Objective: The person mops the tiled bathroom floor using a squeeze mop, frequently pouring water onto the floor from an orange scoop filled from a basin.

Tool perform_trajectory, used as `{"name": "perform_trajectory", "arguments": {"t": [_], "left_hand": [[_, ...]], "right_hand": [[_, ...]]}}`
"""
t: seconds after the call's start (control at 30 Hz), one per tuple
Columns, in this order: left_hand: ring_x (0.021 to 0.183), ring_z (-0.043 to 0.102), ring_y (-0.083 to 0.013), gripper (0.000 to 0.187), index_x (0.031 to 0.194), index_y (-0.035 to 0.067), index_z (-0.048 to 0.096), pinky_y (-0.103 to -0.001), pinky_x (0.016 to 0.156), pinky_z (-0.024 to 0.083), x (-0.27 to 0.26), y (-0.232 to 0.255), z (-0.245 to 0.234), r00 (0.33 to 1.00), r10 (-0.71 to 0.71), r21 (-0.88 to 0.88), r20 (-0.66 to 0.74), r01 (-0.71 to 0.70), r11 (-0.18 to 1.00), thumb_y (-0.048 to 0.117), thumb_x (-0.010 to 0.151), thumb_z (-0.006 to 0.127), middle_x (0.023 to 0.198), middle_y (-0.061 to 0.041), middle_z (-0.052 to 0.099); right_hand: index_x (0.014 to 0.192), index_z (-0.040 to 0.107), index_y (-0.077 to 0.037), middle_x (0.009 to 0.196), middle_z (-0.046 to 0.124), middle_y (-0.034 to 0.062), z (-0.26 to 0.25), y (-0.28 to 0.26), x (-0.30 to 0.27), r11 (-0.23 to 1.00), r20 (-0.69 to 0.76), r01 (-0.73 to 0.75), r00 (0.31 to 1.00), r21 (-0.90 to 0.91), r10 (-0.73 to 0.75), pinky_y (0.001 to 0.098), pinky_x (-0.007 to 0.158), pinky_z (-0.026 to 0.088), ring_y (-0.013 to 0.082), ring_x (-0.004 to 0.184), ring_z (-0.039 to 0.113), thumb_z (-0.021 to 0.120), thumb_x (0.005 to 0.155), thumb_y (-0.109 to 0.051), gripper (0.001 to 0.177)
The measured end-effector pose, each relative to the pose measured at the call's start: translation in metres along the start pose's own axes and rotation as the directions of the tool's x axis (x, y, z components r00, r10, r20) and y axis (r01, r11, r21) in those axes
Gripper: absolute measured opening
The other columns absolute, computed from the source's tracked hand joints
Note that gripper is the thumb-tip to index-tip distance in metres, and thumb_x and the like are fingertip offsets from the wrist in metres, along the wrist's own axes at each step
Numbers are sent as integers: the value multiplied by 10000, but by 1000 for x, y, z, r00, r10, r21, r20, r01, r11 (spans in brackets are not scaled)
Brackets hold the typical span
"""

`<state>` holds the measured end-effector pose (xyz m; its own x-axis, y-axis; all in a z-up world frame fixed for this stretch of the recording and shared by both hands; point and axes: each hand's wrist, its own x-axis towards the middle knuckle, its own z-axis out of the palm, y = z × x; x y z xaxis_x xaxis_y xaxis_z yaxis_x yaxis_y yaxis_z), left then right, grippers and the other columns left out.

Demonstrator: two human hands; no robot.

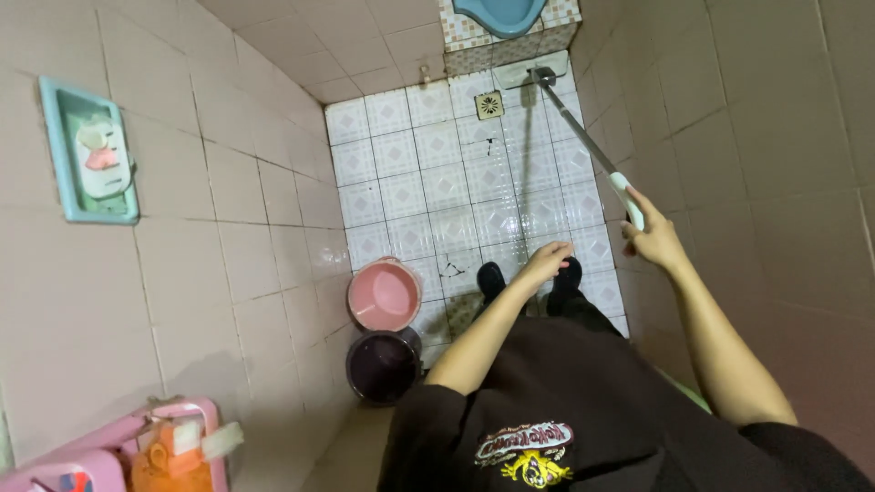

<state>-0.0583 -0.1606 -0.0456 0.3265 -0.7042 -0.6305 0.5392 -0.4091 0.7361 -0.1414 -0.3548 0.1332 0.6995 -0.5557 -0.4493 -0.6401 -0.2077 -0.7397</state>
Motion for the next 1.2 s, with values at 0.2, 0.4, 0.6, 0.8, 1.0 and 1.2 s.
{"name": "perform_trajectory", "arguments": {"t": [0.2, 0.4, 0.6, 0.8, 1.0, 1.2], "left_hand": [[1120, 639, -211, 524, 1354, 71, 601, -348, 916, 494, -23, -24, -2, 1000, -3, -36, -9, 3, 999, 463, 1008, 561, 1287, -105, 652], [1091, 651, -206, 493, 1358, 82, 602, -352, 892, 498, -34, -36, 15, 1000, 19, -70, -10, -20, 997, 441, 1027, 535, 1252, -83, 668], [1077, 661, -211, 624, 1435, 137, 524, -371, 898, 524, -74, 4, 48, 986, 11, -381, 164, 53, 923, 582, 1059, 302, 1228, -94, 675], [1171, 585, -225, 639, 1496, 153, 442, -385, 949, 491, -87, 0, 87, 985, 11, -558, 174, 89, 825, 617, 1084, 292, 1284, -63, 639], [1156, 584, -244, 494, 1279, 49, 580, -400, 985, 453, -76, -48, 92, 941, 191, -771, 279, 101, 629, 491, 1129, 417, 1258, -89, 670], [1084, 586, -249, 394, 1096, 76, 659, -438, 1009, 454, -86, -68, 80, 967, 162, -793, 196, 60, 607, 425, 1104, 476, 1114, -73, 657]], "right_hand": [[1606, 369, -262, 744, 582, 118, 31, -6, -10, 974, 85, -153, 986, 165, 140, 375, 430, 427, 167, 465, 514, 643, 881, -6, 816], [1593, 353, -235, 709, 644, 125, 26, -68, -83, 998, 229, -64, 971, -16, 66, 357, 491, 486, 177, 463, 567, 640, 905, -96, 759], [1568, 390, -271, 734, 593, 77, -24, -95, -174, 991, 346, -120, 934, 67, 90, 321, 491, 464, 154, 498, 550, 631, 921, -139, 703], [1525, 426, -247, 728, 521, 19, -39, -80, -245, 904, 430, -232, 901, 359, 61, 291, 449, 448, 117, 480, 495, 578, 866, -76, 697], [1502, 473, -225, 644, 519, 42, -48, -51, -275, 908, 482, -184, 876, 375, -22, 281, 452, 444, 128, 487, 517, 567, 881, -70, 647], [1464, 478, -230, 700, 548, 20, -37, -35, -280, 935, 564, -159, 824, 317, -51, 282, 443, 429, 117, 512, 525, 610, 848, -52, 654]]}}
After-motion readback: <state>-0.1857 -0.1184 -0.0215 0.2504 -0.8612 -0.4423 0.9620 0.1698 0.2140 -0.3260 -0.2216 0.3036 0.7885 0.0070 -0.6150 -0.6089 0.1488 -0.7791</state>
